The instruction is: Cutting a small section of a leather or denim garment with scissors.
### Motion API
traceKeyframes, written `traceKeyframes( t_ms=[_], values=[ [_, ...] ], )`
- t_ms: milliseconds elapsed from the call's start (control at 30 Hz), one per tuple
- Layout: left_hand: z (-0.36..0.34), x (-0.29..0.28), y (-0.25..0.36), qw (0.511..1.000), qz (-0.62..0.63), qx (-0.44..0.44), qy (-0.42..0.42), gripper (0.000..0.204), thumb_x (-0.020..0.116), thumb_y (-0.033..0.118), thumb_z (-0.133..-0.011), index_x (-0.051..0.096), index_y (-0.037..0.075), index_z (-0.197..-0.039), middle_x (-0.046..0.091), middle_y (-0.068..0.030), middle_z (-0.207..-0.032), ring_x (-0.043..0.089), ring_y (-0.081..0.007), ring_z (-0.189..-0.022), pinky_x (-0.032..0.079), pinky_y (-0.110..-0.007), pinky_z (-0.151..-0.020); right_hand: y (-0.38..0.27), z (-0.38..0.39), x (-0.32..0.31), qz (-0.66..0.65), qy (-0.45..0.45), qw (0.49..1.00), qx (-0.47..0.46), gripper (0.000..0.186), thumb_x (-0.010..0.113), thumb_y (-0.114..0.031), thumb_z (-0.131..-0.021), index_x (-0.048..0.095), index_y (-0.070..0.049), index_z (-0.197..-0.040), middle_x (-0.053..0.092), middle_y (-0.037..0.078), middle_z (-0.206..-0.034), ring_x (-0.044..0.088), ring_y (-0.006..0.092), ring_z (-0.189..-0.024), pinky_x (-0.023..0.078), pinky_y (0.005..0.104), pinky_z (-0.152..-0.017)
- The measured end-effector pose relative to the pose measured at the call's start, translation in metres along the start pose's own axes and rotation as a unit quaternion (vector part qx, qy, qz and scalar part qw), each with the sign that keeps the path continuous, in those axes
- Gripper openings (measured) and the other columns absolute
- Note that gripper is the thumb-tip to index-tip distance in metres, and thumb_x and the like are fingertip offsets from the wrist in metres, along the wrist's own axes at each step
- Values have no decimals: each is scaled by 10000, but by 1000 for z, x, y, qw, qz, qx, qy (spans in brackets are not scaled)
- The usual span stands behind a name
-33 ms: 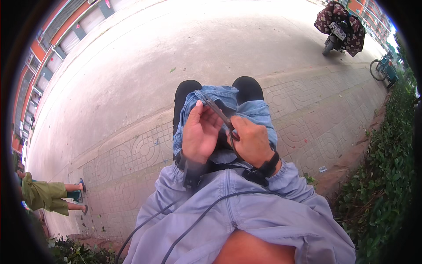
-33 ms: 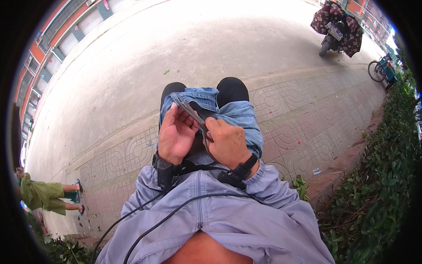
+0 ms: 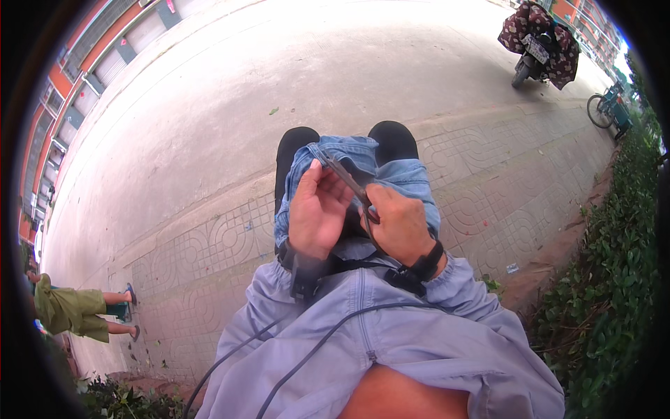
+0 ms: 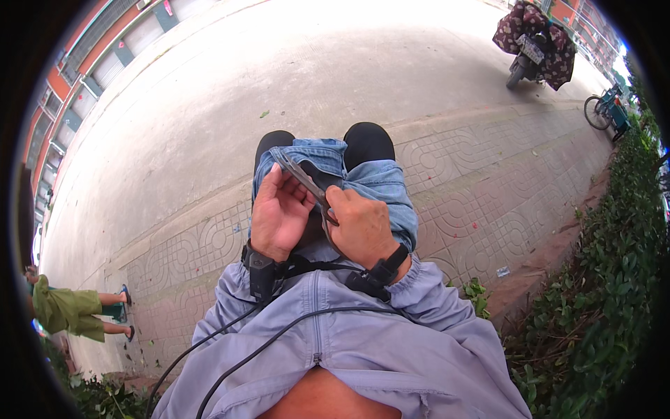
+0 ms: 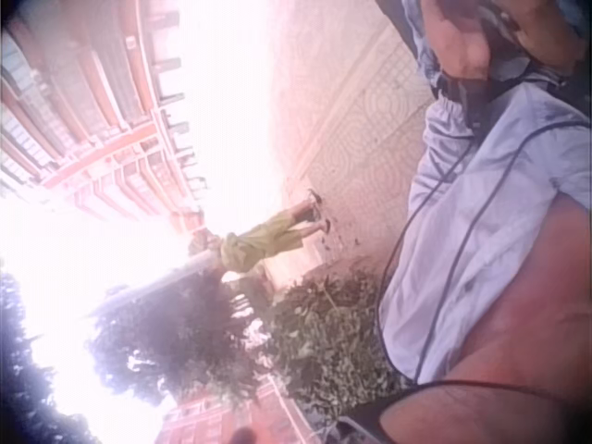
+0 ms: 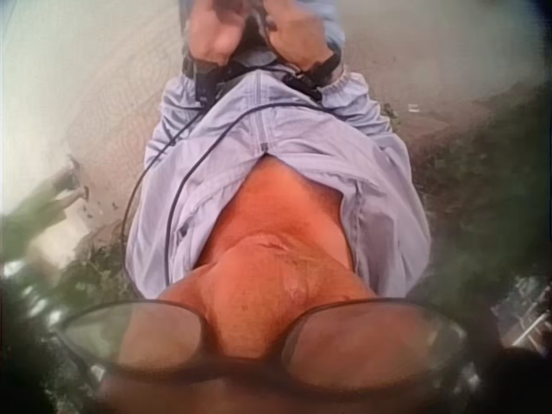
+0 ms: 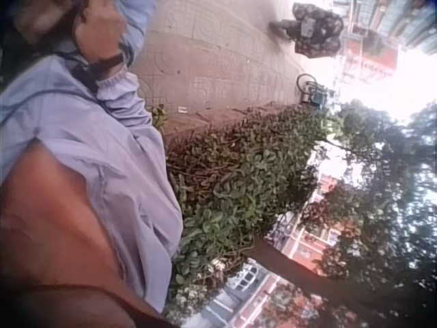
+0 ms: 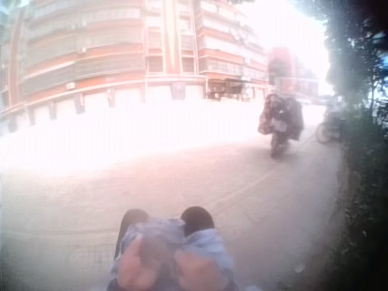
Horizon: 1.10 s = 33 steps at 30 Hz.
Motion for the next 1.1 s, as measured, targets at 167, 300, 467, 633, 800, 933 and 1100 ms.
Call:
traceKeyframes(
  t_ms=[167, 300, 467, 633, 800, 933, 1100],
  values=[
    [-2, -4, -1, 1000, -5, 5, 17, 236, 576, 333, -1016, 664, 116, -1048, 679, -15, -1004, 594, -155, -936, 457, -345, -874, 1, 0, 3, 32, -13, 999, 8, 216, 705, -157, -804, 578, -70, -955, 643, 140, -838, 643, 367, -744, 498, 454, -609],
    [-3, -10, 0, 998, 25, 20, 47, 223, 600, 329, -1004, 675, 119, -1018, 684, -14, -962, 602, -158, -931, 459, -345, -877, -1, 0, 4, 28, -23, 999, 15, 203, 701, -171, -815, 569, -73, -934, 642, 141, -839, 641, 374, -742, 493, 464, -604],
    [-4, -15, 0, 998, 41, -16, 50, 240, 631, 322, -984, 673, 86, -968, 686, -35, -914, 627, -181, -878, 501, -368, -843, 1, 1, -2, -66, 10, 997, 28, 248, 719, -149, -805, 585, -61, -995, 633, 133, -758, 645, 328, -653, 501, 417, -575],
    [-1, -18, 0, 996, 48, -13, 72, 232, 600, 269, -994, 647, 50, -932, 675, -61, -886, 642, -192, -809, 523, -363, -800, 20, -2, 1, -234, 24, 965, 118, 334, 755, -156, -842, 596, -25, -1106, 626, 83, -724, 608, 166, -618, 492, 300, -574],
    [5, -12, -1, 998, -4, -51, 36, 204, 546, 213, -1011, 621, 43, -926, 657, -63, -844, 652, -195, -796, 530, -346, -762, 27, -24, 8, -404, 8, 899, 167, 359, 719, -169, -902, 557, 21, -1160, 639, 41, -790, 629, 94, -690, 475, 234, -585],
    [22, 11, 11, 991, -107, -84, -7, 183, 552, 199, -1006, 613, 40, -938, 656, -72, -853, 648, -189, -748, 531, -323, -712, 29, -38, 18, -485, -16, 847, 217, 368, 702, -217, -921, 539, 16, -1154, 657, 85, -827, 660, 131, -692, 505, 245, -586],
    [39, 33, 76, 944, -292, 153, -32, 60, 645, 72, -940, 622, 26, -971, 675, -86, -894, 654, -171, -771, 526, -293, -741, 28, -42, 21, -499, 9, 838, 220, 357, 693, -229, -930, 537, 20, -1133, 661, 93, -839, 673, 145, -688, 512, 246, -587]
  ],
)
Point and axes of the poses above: each hand's wrist, its own z-axis away from the middle knuckle, its own x-axis out of the palm, y = z × x, the point moved 8 cm from there along -z, towards the middle knuckle
